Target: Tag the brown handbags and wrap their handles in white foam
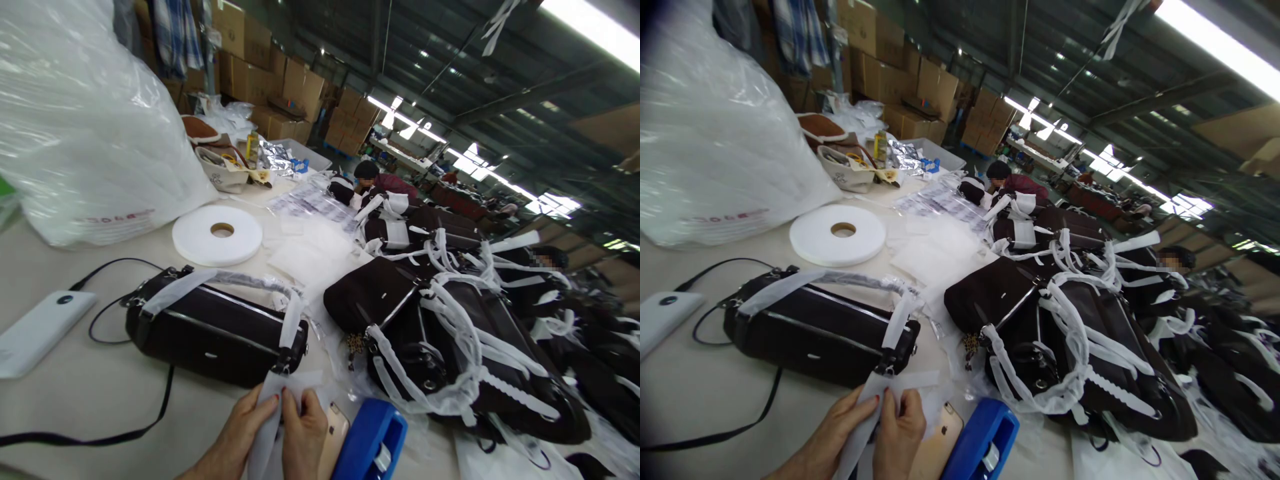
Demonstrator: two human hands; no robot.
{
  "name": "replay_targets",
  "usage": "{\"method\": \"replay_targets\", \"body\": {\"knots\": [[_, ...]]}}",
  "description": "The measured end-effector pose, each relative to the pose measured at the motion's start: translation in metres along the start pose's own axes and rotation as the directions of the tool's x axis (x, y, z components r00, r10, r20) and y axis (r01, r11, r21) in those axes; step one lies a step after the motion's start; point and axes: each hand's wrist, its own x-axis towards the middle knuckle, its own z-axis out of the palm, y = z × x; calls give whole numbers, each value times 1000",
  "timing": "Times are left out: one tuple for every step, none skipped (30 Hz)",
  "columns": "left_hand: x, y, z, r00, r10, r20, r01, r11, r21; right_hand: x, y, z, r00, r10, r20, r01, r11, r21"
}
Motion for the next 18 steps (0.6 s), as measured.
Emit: {"method": "replay_targets", "body": {"knots": [[2,-2,-1,999,32,-36,-30,997,74,-2,1,1,992,-122,-41,116,985,-128],[3,-4,-2,995,73,-67,-62,986,154,-3,2,3,968,-245,-60,223,942,-249],[5,-6,-3,990,117,-82,-95,968,232,-4,1,4,935,-351,-56,311,883,-352],[7,-7,-4,984,158,-84,-127,946,298,-5,0,4,902,-431,-39,374,821,-432],[9,-7,-4,978,192,-77,-154,924,350,-5,-3,5,876,-482,-18,412,768,-490],[11,-8,-5,974,217,-71,-174,906,387,-4,-6,5,862,-508,1,431,730,-530],[12,-7,-5,970,235,-66,-188,892,412,-4,-10,5,856,-517,14,437,708,-555],[13,-6,-5,967,248,-64,-198,882,428,-3,-14,4,855,-518,27,440,697,-566],[13,-5,-5,964,258,-60,-208,876,435,-3,-18,4,859,-511,39,440,696,-567],[14,-4,-5,963,265,-51,-218,875,432,-3,-22,3,868,-492,59,438,706,-557],[13,-3,-5,964,263,-37,-224,879,420,-2,-26,2,884,-458,88,430,726,-536],[13,-1,-4,967,253,-22,-224,889,400,-2,-30,0,905,-408,125,411,756,-509],[11,1,-4,972,236,-11,-215,902,374,-1,-34,-2,924,-342,170,381,794,-474],[10,3,-3,977,213,-5,-199,918,343,1,-36,-5,937,-269,221,342,835,-432],[8,5,-2,982,186,-7,-175,935,309,4,-39,-9,940,-200,276,298,874,-384],[6,7,0,989,150,-11,-142,953,269,7,-40,-12,934,-139,329,250,912,-326],[4,9,2,994,109,-16,-103,970,220,12,-40,-16,920,-81,382,189,949,-254],[2,10,4,998,64,-13,-61,985,164,17,-40,-20,899,-24,438,110,979,-172]]}}
